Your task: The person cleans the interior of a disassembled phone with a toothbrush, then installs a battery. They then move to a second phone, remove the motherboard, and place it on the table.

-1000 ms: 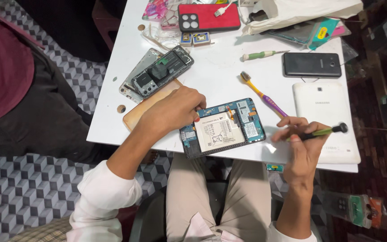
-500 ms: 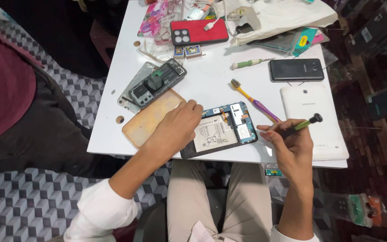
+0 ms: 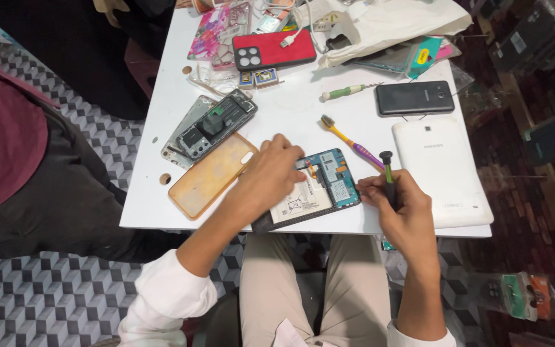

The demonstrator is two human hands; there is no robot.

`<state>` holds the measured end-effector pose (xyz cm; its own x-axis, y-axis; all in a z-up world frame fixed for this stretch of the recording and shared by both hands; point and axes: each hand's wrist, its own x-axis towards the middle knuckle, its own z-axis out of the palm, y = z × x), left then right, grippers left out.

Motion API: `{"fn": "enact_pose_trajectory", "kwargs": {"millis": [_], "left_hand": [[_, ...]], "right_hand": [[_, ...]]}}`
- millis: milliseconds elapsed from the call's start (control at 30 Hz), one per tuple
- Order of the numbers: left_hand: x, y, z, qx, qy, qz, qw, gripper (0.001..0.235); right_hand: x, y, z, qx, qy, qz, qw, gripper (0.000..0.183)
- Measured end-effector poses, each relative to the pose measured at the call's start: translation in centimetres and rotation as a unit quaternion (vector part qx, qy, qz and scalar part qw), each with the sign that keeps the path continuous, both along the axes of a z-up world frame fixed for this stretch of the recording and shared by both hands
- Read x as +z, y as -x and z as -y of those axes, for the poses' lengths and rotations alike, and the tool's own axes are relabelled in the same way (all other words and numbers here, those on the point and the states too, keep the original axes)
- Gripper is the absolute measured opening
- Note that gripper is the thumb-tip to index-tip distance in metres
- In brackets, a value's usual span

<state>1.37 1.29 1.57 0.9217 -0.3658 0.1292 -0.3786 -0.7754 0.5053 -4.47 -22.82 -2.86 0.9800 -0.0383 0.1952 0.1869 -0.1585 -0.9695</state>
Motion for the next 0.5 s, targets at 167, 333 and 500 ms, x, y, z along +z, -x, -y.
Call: {"fn": "enact_pose_trajectory", "kwargs": {"millis": [167,333,500], "left_hand": [[0.1,-1.2,-1.3,0.031,0.005,-0.084,0.996,0.014],[0.2,-1.1,-2.1,0.012,0.084,-0.111,0.990,0.019],[0.2,-1.6,-1.6,-0.017,0.053,-0.084,0.995,0.020]], "right_hand": [[0.5,-0.1,0.0,-0.001,-0.040,-0.017,0.999,0.007],[1.4,0.1,-0.6,-0.022,0.020,0.001,1.000,0.007],[2.0,0.3,-1.1,-0.030,0.073,0.018,0.997,0.008]]}}
